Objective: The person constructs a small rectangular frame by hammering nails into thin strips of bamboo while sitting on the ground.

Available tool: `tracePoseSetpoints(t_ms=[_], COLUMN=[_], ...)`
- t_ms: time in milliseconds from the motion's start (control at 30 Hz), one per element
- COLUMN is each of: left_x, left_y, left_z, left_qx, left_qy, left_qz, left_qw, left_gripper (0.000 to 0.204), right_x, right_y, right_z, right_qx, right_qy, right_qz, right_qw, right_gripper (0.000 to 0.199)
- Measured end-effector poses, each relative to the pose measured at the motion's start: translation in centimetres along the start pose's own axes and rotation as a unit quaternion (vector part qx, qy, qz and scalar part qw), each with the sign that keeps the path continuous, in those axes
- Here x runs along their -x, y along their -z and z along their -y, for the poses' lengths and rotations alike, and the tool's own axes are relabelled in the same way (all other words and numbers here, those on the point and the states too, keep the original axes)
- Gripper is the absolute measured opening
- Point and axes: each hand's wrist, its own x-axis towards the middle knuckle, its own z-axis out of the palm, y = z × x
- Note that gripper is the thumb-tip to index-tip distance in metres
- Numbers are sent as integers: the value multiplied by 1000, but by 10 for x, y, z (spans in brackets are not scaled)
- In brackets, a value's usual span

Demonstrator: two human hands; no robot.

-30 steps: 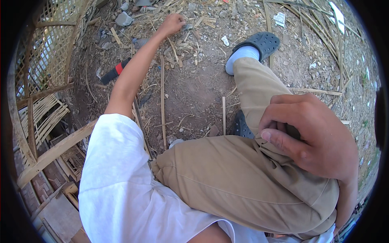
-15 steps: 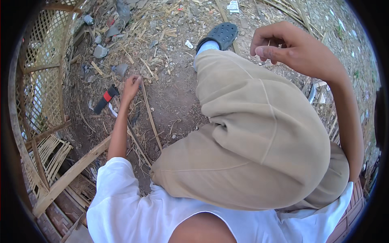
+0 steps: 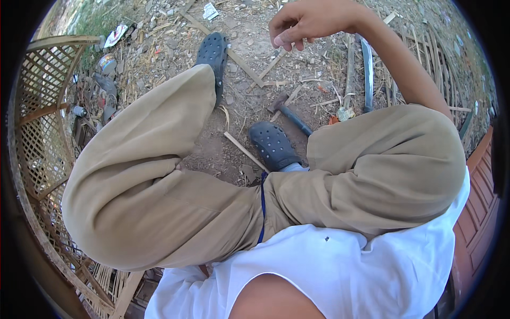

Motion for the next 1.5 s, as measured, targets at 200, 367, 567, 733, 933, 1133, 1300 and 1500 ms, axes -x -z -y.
tracePoseSetpoints(t_ms=[200, 367, 567, 733, 933, 1133, 1300, 1500], left_x=[-37, -88, -144, -170, -184, -177, -190, -218], left_y=[-107, -180, -226, -239, -239, -243, -244, -253], left_z=[-117, -181, -215, -217, -203, -217, -222, -226], left_qx=[-42, 2, 16, 104, -4, -110, -161, -223], left_qy=[-36, -81, -122, -98, -155, -211, -294, -367], left_qz=[131, 310, 243, 174, 135, 98, 81, 77], left_qw=[990, 947, 962, 974, 979, 966, 939, 900], left_gripper=[19, 22, 23, 24, 32, 57, 60, 59], right_x=[-17, -13, -21, -25, -33, -98, -113, -97], right_y=[-122, -256, -318, -303, -256, -208, -182, -170], right_z=[-82, -109, -89, -93, -89, -114, -133, -144], right_qx=[-96, -15, 68, 6, -43, 90, 125, 154], right_qy=[-51, -224, -237, -244, -227, -84, -100, -93], right_qz=[-146, -220, -295, -255, -252, -469, -361, -411], right_qw=[983, 949, 923, 936, 940, 874, 919, 893], right_gripper=[24, 33, 45, 42, 29, 26, 29, 23])
